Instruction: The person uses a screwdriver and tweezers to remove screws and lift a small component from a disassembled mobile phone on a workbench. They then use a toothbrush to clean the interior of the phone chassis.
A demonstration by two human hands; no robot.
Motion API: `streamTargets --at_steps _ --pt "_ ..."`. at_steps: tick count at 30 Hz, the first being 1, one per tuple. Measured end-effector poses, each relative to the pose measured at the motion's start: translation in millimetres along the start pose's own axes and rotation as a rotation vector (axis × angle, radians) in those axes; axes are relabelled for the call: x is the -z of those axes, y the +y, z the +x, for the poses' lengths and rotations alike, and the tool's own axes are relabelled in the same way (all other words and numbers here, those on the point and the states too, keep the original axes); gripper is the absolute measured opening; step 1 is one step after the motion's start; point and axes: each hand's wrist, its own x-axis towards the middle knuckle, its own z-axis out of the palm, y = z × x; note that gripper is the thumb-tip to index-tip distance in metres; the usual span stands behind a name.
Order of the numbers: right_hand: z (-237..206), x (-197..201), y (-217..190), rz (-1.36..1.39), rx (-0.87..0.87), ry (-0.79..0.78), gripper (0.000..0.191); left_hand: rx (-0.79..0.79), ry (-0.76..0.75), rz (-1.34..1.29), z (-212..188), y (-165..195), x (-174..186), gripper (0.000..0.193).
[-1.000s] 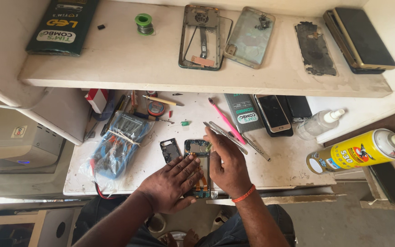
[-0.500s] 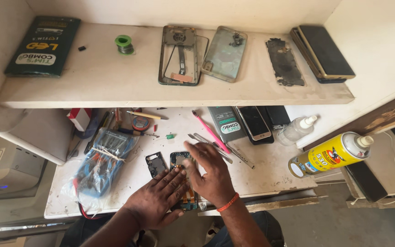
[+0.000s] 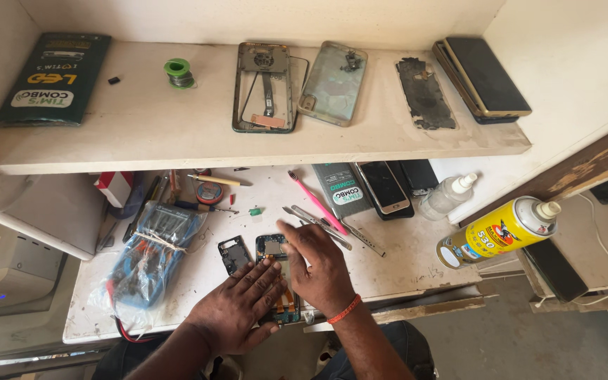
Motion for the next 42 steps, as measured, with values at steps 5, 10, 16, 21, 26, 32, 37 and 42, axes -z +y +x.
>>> streamTargets --at_steps 5,10,16,21,26,32,37,42 --pt "2.6 -3.1 3.3 -0.079 0.144 0.096 0.051 0.005 -0.008 -0.004 0.1 0.2 -0.6 0.075" --pt "-2.5 -1.1 3.7 0.003 -0.044 0.03 0.052 -0.003 -0.016 0.007 0.5 0.2 0.4 0.073" --pt "1.3 -5.9 5.7 -0.04 0.127 0.141 0.054 0.006 -0.025 0.005 0.6 0.7 1.4 0.074" --pt "-7.9 -3.3 12.1 0.09 -0.127 0.112 0.053 0.009 -0.041 -0.002 0.3 0.5 1.6 0.073" --pt "-5.2 -3.9 18.7 0.007 0.071 0.192 0.053 0.008 -0.02 -0.001 0.7 1.3 1.3 0.073" --pt "-13.6 -1.3 21.4 0.124 -0.149 0.182 0.049 0.019 -0.032 0.014 0.5 1.6 0.4 0.074" --pt "-12.8 2.7 21.8 0.092 -0.101 0.163 0.05 0.024 -0.054 0.024 0.2 1.7 0.6 0.074" --pt "-13.4 0.6 22.3 0.115 -0.141 0.179 0.046 0.023 -0.03 0.034 -0.1 2.3 0.8 0.073"
